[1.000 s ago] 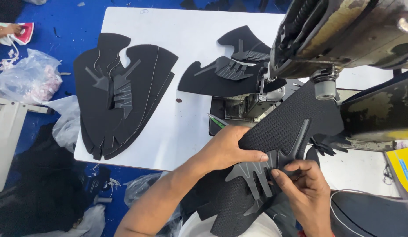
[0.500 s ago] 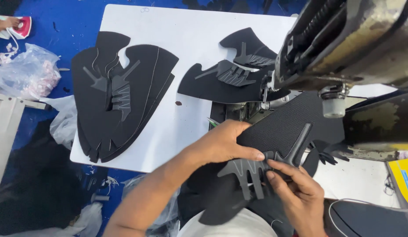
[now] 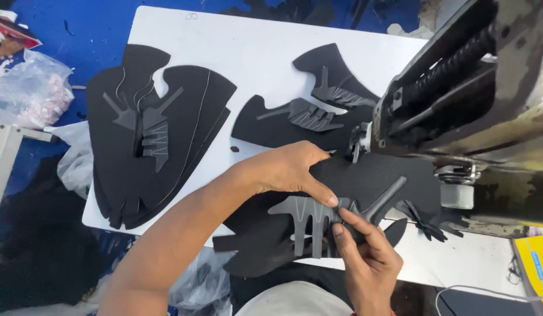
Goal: The person uses a sewing machine to stitch black shoe parts, guiding the material under the needle with both hands. They repeatedly pick up pieces, sew them, and trim excess material with green scissors.
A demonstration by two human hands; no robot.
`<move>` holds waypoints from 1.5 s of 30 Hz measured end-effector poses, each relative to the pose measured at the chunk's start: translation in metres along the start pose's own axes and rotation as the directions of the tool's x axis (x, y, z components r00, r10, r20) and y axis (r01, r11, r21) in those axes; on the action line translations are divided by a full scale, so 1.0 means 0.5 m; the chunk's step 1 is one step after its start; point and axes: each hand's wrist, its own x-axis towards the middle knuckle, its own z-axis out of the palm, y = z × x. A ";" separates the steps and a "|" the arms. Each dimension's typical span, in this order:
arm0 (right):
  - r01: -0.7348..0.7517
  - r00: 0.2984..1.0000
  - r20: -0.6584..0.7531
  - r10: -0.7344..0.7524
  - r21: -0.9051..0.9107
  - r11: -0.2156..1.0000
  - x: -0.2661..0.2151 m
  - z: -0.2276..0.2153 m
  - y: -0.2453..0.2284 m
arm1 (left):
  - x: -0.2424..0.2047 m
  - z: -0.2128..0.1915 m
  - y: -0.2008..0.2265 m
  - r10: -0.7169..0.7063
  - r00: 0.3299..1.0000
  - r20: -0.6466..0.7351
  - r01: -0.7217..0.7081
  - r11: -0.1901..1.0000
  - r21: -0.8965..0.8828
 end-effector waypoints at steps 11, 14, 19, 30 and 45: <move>-0.051 0.998 0.050 0.041 0.212 0.976 0.061 0.020 -0.070 | 0.042 -0.039 0.019 0.012 1.000 0.010 -0.012 0.999 -0.031; -0.026 0.998 0.069 0.008 0.261 0.965 0.082 0.015 -0.058 | 0.051 -0.043 0.019 0.025 1.000 -0.010 -0.026 0.997 -0.074; -0.022 0.997 0.079 0.000 0.277 0.961 0.111 0.010 -0.067 | 0.069 -0.048 0.005 0.020 0.997 -0.073 -0.028 0.993 -0.114; -0.016 0.990 0.139 -0.026 0.293 0.956 0.150 0.006 -0.117 | 0.081 -0.053 -0.015 0.079 0.994 -0.081 -0.101 0.942 -0.321; 0.587 0.806 0.369 -0.463 -0.397 0.705 0.132 -0.051 -0.231 | -0.006 0.051 -0.008 0.352 0.805 -0.477 -0.077 0.860 0.504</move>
